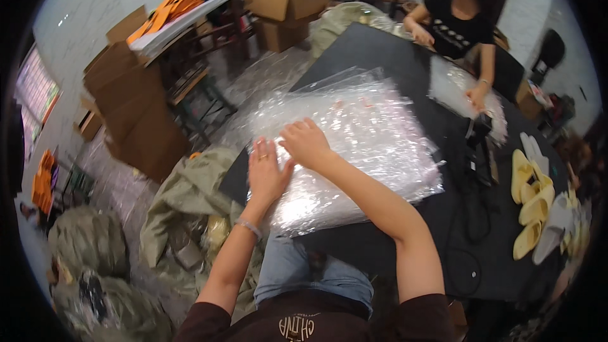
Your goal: The person places pairs of yellow and grey slippers into clear plastic bags at a work table. They retrieve the slippers from large sacks on the floor, arrange them inside the bags, and then move the packaged items to the side. The process is repeated continuously throughout the video.
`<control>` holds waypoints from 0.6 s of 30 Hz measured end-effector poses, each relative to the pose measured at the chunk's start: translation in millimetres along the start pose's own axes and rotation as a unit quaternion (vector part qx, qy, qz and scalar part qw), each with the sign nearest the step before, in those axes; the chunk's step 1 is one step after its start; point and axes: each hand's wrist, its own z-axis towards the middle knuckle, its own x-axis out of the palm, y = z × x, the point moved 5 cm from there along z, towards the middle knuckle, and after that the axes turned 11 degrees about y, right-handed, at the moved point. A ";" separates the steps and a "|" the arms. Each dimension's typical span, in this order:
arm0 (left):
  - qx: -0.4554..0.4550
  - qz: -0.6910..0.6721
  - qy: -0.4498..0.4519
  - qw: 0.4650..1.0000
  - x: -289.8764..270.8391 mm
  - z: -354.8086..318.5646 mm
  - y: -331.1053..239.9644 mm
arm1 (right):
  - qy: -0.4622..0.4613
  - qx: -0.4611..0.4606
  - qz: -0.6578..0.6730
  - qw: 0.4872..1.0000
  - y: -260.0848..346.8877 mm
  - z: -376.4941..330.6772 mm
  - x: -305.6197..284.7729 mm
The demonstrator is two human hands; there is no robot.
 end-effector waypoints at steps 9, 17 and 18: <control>0.039 -0.229 -0.135 0.963 -12.4 -10.0 10.9 | -0.074 0.143 0.295 0.942 -13.8 -11.5 47.7; 0.389 -0.620 -0.102 0.673 -176.5 -136.6 -67.2 | -0.052 0.144 0.314 0.937 -15.7 -8.3 46.3; 0.405 -0.586 -0.084 0.696 -197.8 -144.6 -79.8 | -0.054 0.157 0.333 0.928 -18.9 -10.5 48.1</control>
